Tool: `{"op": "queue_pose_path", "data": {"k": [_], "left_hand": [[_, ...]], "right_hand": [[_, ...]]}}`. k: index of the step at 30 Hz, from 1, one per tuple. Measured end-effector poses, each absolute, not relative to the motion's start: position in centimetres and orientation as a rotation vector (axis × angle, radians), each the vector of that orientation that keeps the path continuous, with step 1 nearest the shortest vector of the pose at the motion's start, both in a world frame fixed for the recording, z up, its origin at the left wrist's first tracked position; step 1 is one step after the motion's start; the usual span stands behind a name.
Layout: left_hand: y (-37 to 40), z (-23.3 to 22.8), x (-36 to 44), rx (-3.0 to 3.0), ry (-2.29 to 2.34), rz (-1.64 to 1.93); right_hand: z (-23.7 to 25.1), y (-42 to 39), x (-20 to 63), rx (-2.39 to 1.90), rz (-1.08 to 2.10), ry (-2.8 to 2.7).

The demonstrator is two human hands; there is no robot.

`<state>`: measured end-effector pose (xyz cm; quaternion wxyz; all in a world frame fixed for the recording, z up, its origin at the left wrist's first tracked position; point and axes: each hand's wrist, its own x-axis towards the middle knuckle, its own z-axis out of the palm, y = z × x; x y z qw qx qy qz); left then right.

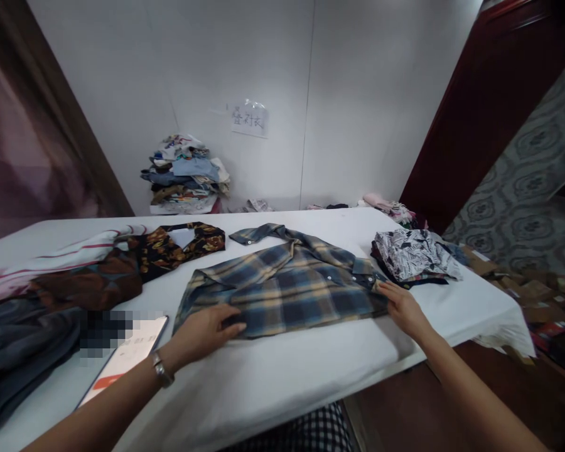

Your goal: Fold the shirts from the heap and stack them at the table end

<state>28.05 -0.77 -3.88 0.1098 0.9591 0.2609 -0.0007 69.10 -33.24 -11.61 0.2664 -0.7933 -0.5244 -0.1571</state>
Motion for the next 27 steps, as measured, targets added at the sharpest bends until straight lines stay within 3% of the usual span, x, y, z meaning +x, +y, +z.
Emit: {"op": "queue_pose_path", "data": {"k": [7,14,21,27], "left_hand": [[5.7,-3.7,32.1,2.926,1.018,0.087],[9.6,-5.3,34.2,2.969,0.935,-0.075],[14.6,-5.4,34.4,2.352,1.398,0.383],[14.0,-7.9,34.7,2.421,1.562,0.147]], "right_hand": [[-7.9,-21.2,65.2,-1.935,-0.053,-1.388],[-5.9,-8.3,68.3,-2.172,0.043,-1.318],[-4.7,3.4,68.8,-2.289,0.054,-1.423],[-5.3,11.3,66.1,-2.364,0.171,-1.434]]}}
